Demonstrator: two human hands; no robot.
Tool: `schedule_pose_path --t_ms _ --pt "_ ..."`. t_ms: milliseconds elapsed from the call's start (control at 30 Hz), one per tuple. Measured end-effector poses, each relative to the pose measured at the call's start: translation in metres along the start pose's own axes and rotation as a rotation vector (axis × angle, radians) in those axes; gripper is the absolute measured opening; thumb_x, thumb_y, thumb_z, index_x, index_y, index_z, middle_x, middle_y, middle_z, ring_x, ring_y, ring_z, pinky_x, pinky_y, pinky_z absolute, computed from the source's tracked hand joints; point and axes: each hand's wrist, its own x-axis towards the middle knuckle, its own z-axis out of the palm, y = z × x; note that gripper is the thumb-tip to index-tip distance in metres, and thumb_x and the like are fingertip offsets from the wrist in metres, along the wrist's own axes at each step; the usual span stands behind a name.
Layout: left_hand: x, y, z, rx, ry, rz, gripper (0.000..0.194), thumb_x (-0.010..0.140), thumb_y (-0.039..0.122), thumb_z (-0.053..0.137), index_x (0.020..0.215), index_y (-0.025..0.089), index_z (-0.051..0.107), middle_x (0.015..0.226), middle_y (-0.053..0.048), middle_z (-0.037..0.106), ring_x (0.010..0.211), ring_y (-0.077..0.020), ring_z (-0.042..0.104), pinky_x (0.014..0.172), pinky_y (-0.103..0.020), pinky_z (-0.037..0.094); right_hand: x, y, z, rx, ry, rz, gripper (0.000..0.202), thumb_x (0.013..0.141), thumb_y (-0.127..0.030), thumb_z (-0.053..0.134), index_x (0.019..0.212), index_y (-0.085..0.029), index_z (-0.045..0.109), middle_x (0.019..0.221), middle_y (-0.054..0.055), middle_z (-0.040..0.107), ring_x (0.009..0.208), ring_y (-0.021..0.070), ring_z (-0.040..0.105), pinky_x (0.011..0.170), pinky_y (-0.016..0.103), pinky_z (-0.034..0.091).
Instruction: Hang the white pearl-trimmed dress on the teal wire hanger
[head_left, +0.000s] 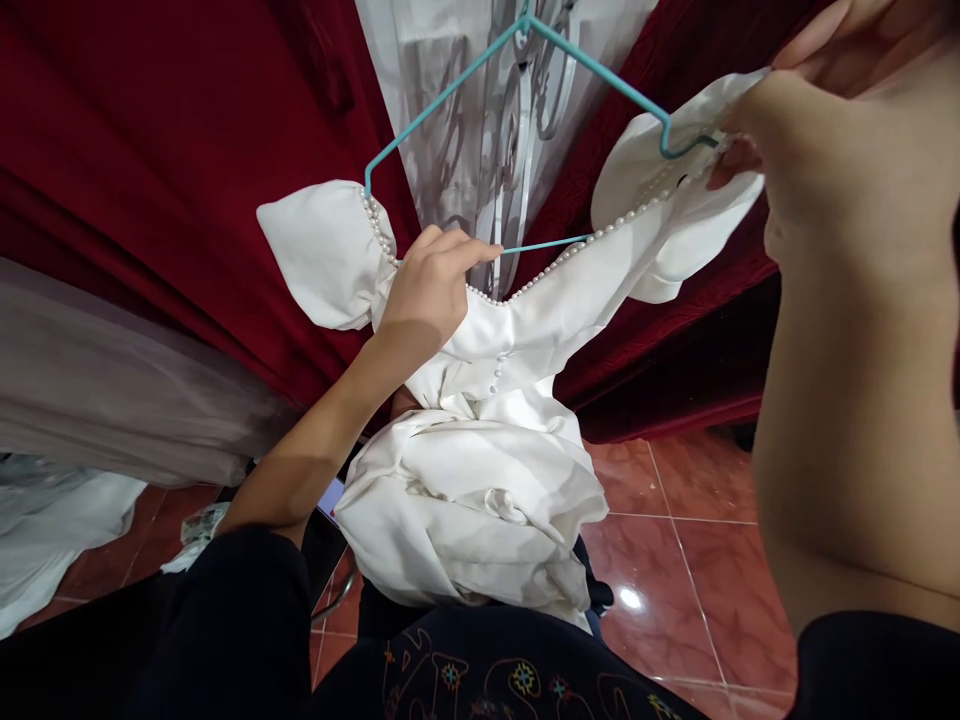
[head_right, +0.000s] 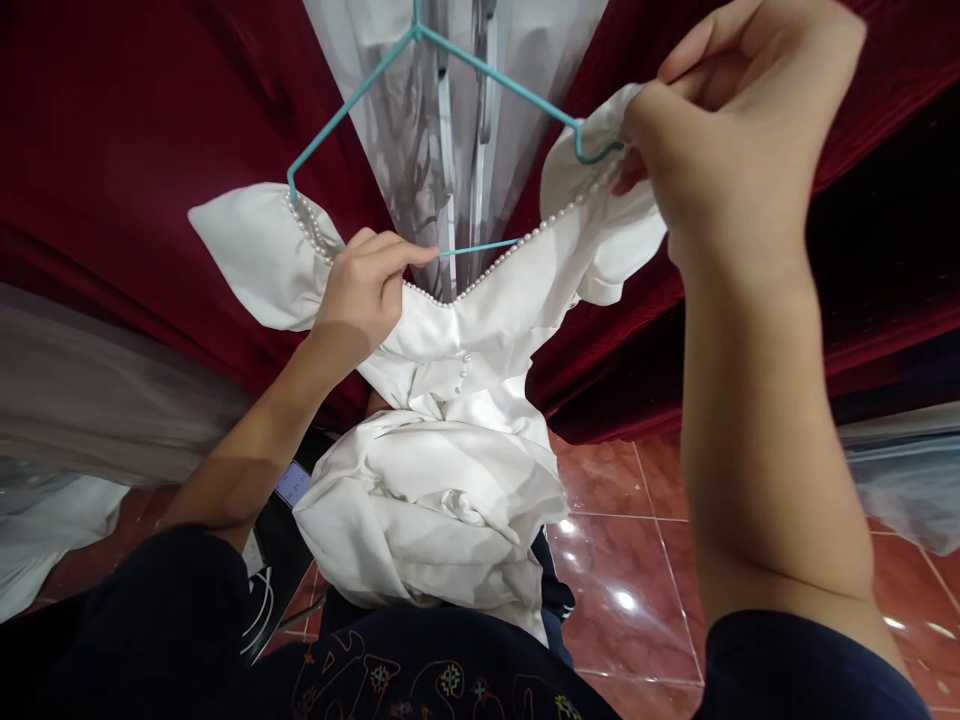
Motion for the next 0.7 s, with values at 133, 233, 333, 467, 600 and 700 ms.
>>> schedule_pose_path --t_ms 133,233,333,467,600,700 --pt "-0.001 0.000 0.001 -0.006 -0.025 -0.011 0.053 0.095 -0.005 0.040 0.119 0.026 0.076 0.107 -0.003 0.074 0.103 -0.0247 0.064 0.094 -0.044 0.060 -0.010 -0.005 0.012 0.183 -0.083 -0.001 0.023 0.069 -0.002 0.051 0.082 -0.022 0.049 0.070 -0.003 0.058 0.068 0.0114 0.068 0.061 0.025 0.053" --pt "-0.002 0.002 0.000 0.011 -0.031 -0.029 0.053 0.094 -0.006 0.040 0.121 0.024 0.075 0.107 -0.005 0.073 0.108 -0.0262 0.064 0.096 -0.045 0.058 -0.034 -0.005 0.023 0.028 -0.137 -0.286 0.014 0.082 -0.011 0.054 0.092 -0.021 0.054 0.095 0.003 0.067 0.099 0.0143 0.071 0.093 0.036 0.060" --pt "-0.004 0.005 -0.002 0.045 -0.050 -0.038 0.050 0.096 -0.004 0.040 0.123 0.023 0.072 0.110 -0.005 0.073 0.113 -0.0269 0.064 0.100 -0.046 0.056 -0.070 0.008 0.032 -0.198 -0.249 -0.603 0.012 0.097 -0.024 0.052 0.105 -0.024 0.061 0.111 0.007 0.068 0.120 0.0216 0.066 0.121 0.051 0.049" --pt "-0.008 0.010 -0.001 0.085 -0.056 0.017 0.047 0.099 0.001 0.041 0.128 0.024 0.070 0.118 -0.004 0.073 0.116 -0.0253 0.064 0.104 -0.044 0.055 -0.105 0.037 0.041 -0.372 -0.461 -0.571 0.024 0.104 -0.033 0.049 0.123 -0.030 0.062 0.113 0.008 0.071 0.111 0.0274 0.065 0.103 0.055 0.052" --pt "-0.017 0.008 -0.007 0.190 0.195 0.067 0.035 0.110 0.016 0.040 0.125 0.028 0.069 0.127 -0.005 0.068 0.124 -0.0256 0.060 0.108 -0.047 0.052 -0.113 0.051 0.045 -0.354 -0.347 -0.502 0.026 0.105 -0.032 0.046 0.123 -0.028 0.065 0.109 0.007 0.071 0.101 0.0280 0.065 0.098 0.053 0.046" --pt "-0.015 -0.009 -0.019 0.312 0.488 -0.048 0.022 0.111 0.027 0.051 0.128 0.027 0.065 0.130 -0.009 0.060 0.127 -0.0275 0.055 0.110 -0.051 0.046 -0.117 0.048 0.047 -0.380 -0.320 -0.508 0.029 0.104 -0.027 0.044 0.124 -0.029 0.066 0.113 0.007 0.071 0.107 0.0296 0.066 0.101 0.053 0.045"
